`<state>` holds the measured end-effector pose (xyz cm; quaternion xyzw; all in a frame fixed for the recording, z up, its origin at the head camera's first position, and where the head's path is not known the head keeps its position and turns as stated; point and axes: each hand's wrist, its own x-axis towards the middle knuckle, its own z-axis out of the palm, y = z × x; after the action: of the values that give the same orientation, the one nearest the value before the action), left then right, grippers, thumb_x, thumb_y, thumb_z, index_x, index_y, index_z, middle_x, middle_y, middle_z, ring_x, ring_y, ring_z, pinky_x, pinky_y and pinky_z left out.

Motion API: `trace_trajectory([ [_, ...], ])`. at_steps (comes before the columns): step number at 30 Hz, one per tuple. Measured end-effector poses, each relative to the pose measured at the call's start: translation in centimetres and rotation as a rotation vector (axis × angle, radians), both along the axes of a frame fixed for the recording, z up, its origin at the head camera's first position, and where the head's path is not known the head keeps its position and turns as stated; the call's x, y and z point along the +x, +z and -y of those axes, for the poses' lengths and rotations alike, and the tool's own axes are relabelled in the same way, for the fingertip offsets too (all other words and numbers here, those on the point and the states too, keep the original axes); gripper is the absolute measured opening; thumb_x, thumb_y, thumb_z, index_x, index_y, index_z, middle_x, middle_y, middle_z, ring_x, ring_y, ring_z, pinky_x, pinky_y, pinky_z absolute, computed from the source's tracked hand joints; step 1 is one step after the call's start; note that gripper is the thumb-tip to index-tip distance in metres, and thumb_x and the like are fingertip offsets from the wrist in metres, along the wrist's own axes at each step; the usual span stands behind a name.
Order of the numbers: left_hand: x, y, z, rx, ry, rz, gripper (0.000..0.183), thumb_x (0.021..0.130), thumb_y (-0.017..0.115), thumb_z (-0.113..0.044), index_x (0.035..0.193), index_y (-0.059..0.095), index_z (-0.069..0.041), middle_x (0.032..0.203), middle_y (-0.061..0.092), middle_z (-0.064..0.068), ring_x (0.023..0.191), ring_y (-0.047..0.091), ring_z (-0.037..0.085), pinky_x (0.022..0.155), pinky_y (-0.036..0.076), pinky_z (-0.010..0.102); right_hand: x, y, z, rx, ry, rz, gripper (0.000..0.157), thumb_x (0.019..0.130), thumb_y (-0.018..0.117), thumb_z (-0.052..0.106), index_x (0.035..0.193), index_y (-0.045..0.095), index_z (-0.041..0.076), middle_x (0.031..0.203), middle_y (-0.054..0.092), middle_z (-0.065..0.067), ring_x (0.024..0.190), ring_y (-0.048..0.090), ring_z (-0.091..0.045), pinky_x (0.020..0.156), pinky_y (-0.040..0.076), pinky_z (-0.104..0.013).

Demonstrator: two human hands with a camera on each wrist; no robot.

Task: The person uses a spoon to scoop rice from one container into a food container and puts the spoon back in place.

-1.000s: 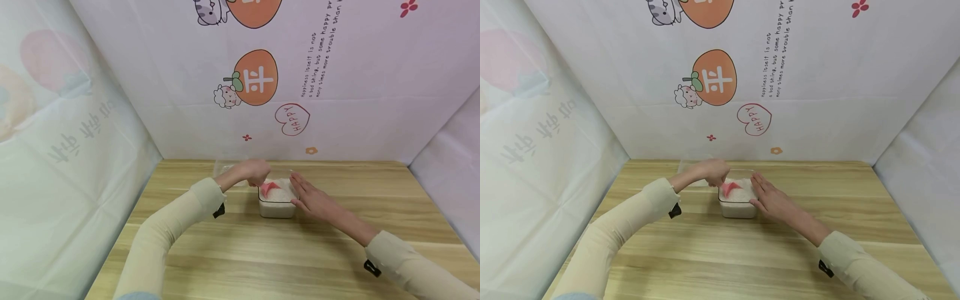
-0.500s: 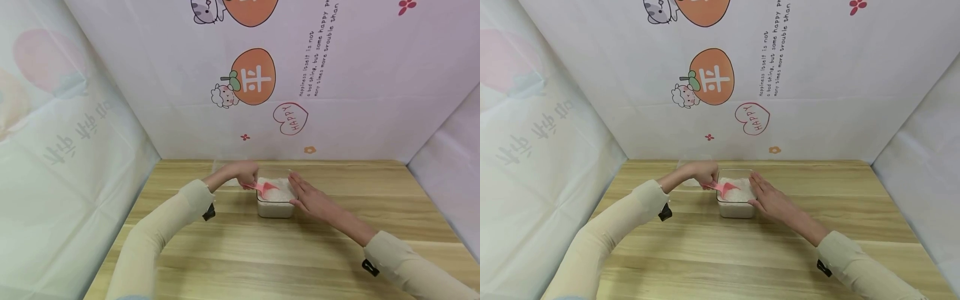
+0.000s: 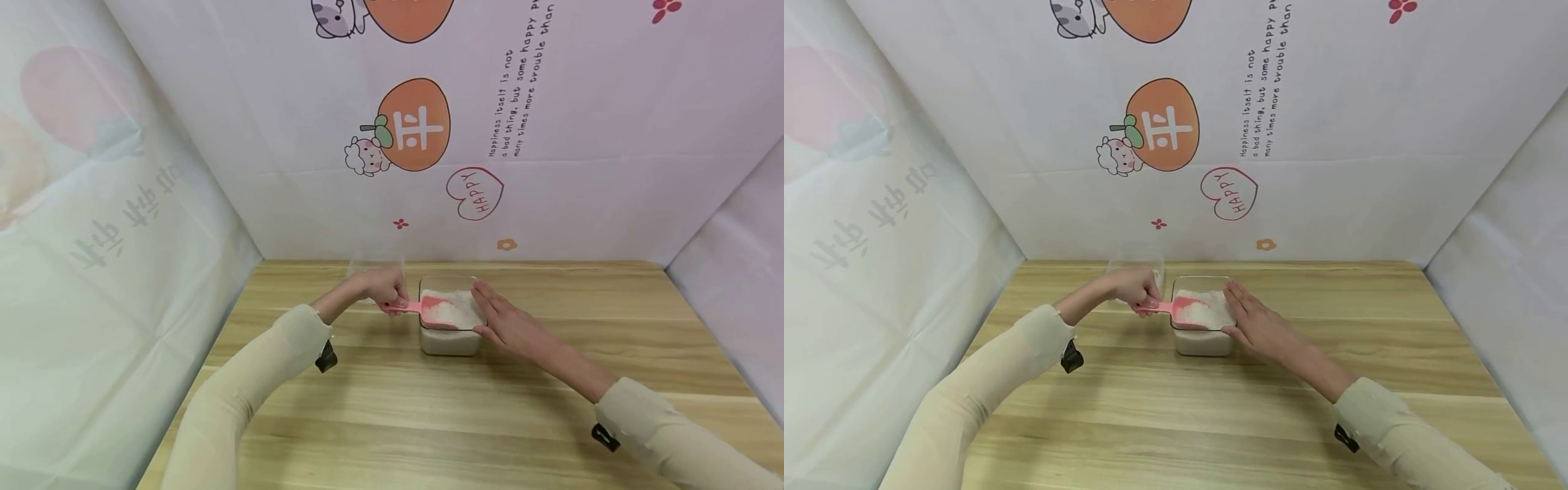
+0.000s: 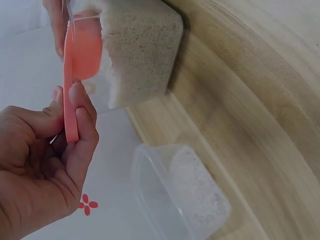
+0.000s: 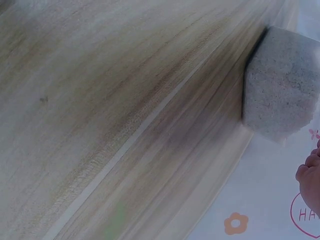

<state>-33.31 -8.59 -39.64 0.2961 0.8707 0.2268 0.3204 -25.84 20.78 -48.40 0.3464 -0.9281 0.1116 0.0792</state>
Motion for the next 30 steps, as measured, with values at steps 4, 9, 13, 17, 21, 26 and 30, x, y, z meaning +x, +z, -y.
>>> trace_trajectory([
  [4, 0.0, -0.7, 0.7, 0.078, 0.057, 0.072, 0.021, 0.090, 0.057, -0.004, 0.077, 0.073, -0.002, 0.063, 0.066, 0.008, 0.049, 0.054, 0.008, 0.050, 0.049, 0.021, 0.0, 0.1, 0.1, -0.004, 0.003, -0.005, 0.070, 0.097, 0.044, 0.040, 0.147, 0.017, -0.001, 0.154, 0.016, -0.017, 0.142, 0.017, -0.030, 0.105, 0.033, -0.046],
  [9, 0.0, -1.4, 1.3, 0.141, 0.104, 0.112, 0.022, 0.092, 0.053, -0.003, 0.080, 0.072, -0.002, 0.073, 0.068, 0.014, 0.053, 0.055, 0.008, 0.061, 0.054, 0.030, 0.1, 0.2, 0.3, -0.013, 0.010, -0.023, 0.070, 0.096, 0.045, 0.040, 0.146, 0.020, -0.003, 0.153, 0.019, -0.019, 0.141, 0.020, -0.032, 0.102, 0.035, -0.049],
  [13, 0.1, -1.6, 1.7, 0.165, 0.125, 0.109, 0.023, 0.093, 0.052, -0.002, 0.084, 0.072, -0.003, 0.073, 0.068, 0.011, 0.057, 0.058, 0.009, 0.069, 0.055, 0.039, 0.1, 0.3, 0.3, -0.012, 0.006, -0.021, 0.070, 0.096, 0.045, 0.040, 0.146, 0.020, -0.003, 0.154, 0.017, -0.018, 0.141, 0.020, -0.032, 0.103, 0.034, -0.049],
  [17, 0.4, -1.6, 2.0, 0.183, 0.143, 0.114, 0.022, 0.093, 0.052, -0.002, 0.085, 0.072, -0.002, 0.073, 0.068, 0.010, 0.058, 0.059, 0.010, 0.067, 0.054, 0.036, 0.1, 0.3, 0.4, -0.011, 0.005, -0.029, 0.070, 0.096, 0.045, 0.040, 0.145, 0.021, -0.004, 0.154, 0.017, -0.018, 0.141, 0.020, -0.032, 0.103, 0.034, -0.049],
  [21, 0.5, -1.5, 2.1, 0.196, 0.163, 0.121, 0.022, 0.093, 0.051, -0.002, 0.084, 0.072, -0.001, 0.073, 0.067, 0.012, 0.057, 0.057, 0.010, 0.063, 0.054, 0.032, 0.1, 0.3, 0.4, -0.021, 0.013, -0.042, 0.069, 0.096, 0.046, 0.039, 0.145, 0.021, -0.004, 0.152, 0.019, -0.020, 0.140, 0.022, -0.033, 0.102, 0.035, -0.049],
  [26, 0.7, -1.2, 2.2, 0.206, 0.208, 0.139, 0.021, 0.093, 0.051, -0.002, 0.087, 0.072, 0.000, 0.076, 0.068, 0.016, 0.057, 0.058, 0.010, 0.061, 0.053, 0.028, 0.0, 0.4, 0.4, -0.007, 0.007, -0.035, 0.070, 0.097, 0.045, 0.039, 0.146, 0.019, -0.002, 0.153, 0.018, -0.018, 0.141, 0.020, -0.031, 0.104, 0.033, -0.048],
  [30, 0.7, -1.1, 2.4, 0.216, 0.231, 0.141, 0.020, 0.093, 0.052, -0.002, 0.091, 0.071, 0.001, 0.074, 0.068, 0.011, 0.058, 0.060, 0.010, 0.063, 0.054, 0.029, 0.1, 0.4, 0.3, 0.007, -0.004, -0.022, 0.070, 0.097, 0.044, 0.040, 0.146, 0.020, -0.002, 0.154, 0.016, -0.016, 0.142, 0.017, -0.029, 0.105, 0.031, -0.047],
])
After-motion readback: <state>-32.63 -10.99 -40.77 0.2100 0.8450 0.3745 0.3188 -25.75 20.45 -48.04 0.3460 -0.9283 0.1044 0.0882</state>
